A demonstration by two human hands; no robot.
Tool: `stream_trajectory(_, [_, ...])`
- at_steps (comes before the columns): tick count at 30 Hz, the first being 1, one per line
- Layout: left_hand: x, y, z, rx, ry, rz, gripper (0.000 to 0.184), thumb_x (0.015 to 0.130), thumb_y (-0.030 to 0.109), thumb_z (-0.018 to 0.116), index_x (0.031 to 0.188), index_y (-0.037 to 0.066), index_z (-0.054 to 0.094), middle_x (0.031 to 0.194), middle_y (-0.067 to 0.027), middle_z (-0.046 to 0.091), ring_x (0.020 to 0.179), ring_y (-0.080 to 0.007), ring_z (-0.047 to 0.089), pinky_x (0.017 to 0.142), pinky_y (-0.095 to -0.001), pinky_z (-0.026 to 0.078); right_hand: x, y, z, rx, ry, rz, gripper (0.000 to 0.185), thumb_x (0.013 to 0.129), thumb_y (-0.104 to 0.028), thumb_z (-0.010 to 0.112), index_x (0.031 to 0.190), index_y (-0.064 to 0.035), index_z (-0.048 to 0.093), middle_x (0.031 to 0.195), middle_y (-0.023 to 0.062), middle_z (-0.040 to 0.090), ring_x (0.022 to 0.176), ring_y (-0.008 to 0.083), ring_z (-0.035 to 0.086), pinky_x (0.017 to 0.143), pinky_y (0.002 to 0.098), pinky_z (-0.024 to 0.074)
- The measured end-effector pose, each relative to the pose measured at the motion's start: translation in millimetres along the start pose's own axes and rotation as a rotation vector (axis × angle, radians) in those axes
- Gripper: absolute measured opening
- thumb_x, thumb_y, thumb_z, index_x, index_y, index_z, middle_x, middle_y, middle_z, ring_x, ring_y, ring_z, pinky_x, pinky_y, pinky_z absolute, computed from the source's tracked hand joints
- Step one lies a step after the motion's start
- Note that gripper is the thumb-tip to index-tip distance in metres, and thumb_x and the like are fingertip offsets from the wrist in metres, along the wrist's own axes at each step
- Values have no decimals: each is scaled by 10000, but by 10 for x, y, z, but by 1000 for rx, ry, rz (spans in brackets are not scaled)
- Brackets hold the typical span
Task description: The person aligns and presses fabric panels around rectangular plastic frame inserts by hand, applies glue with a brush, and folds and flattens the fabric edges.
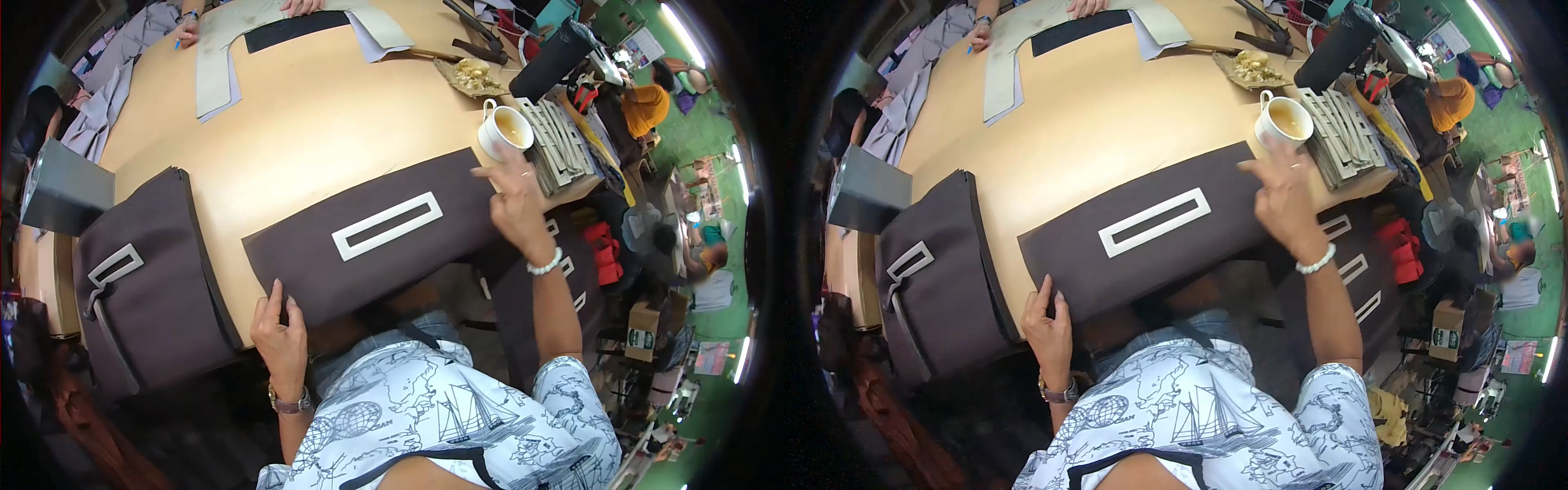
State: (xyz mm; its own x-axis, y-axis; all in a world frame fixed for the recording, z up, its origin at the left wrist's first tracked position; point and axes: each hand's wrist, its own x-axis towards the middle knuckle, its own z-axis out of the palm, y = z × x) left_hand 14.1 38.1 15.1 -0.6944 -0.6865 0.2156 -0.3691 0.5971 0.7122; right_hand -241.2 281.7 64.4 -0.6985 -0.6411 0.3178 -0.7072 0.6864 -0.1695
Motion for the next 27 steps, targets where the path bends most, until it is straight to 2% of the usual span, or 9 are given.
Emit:
stream_trajectory(2, [-19,-26,-4,-7,-5,4,304,768,-23,588,1069,-50,617,702,-147,516,616,-262,524,588,-354,421,-137,-225,209,321,-48,36,492,624,65,439,1051,-83,634,1302,241,406,1242,394,355,1045,442,278])
stream_trajectory(4, [-32,-36,-19,-14,-24,-9,305,766,-23,592,1070,-49,617,698,-146,514,615,-259,523,586,-352,420,-246,-350,372,511,-136,148,537,630,75,423,1100,-88,624,1316,247,394,1258,399,334,1052,467,260])
stream_trajectory(10, [-33,-81,-45,-74,-32,14,304,773,-23,592,1076,-42,617,682,-133,496,591,-227,494,563,-337,397,-359,-552,462,-65,-265,83,584,740,53,460,1279,-166,507,1384,195,342,1282,404,300,1039,575,209])
stream_trajectory(13, [-31,-98,-39,-90,-32,22,303,774,-27,593,1076,-41,617,672,-124,487,584,-211,479,557,-334,390,-323,-563,508,-347,-210,44,534,812,-58,496,1332,-170,443,1411,154,317,1297,389,284,1042,587,190])
stream_trajectory(16, [-36,-103,-46,-93,-25,24,304,772,-32,596,1075,-40,618,667,-117,484,583,-205,473,555,-329,388,-345,-626,513,-557,-255,7,502,842,-143,492,1340,-124,425,1422,137,306,1310,373,268,1050,576,190])
stream_trajectory(22, [-38,-122,-38,-144,-23,5,305,770,-38,599,1073,-28,625,663,-104,486,579,-187,471,551,-320,386,-337,-768,388,-648,-327,-49,523,849,-180,487,1353,-72,394,1442,129,281,1332,364,234,1065,570,162])
stream_trajectory(27, [-38,-156,-44,-163,-20,18,305,765,-41,604,1068,-23,630,656,-98,485,580,-175,471,550,-313,386,-212,-619,489,-739,-380,-70,579,857,-204,483,1404,-119,313,1469,113,225,1345,367,199,1079,565,125])
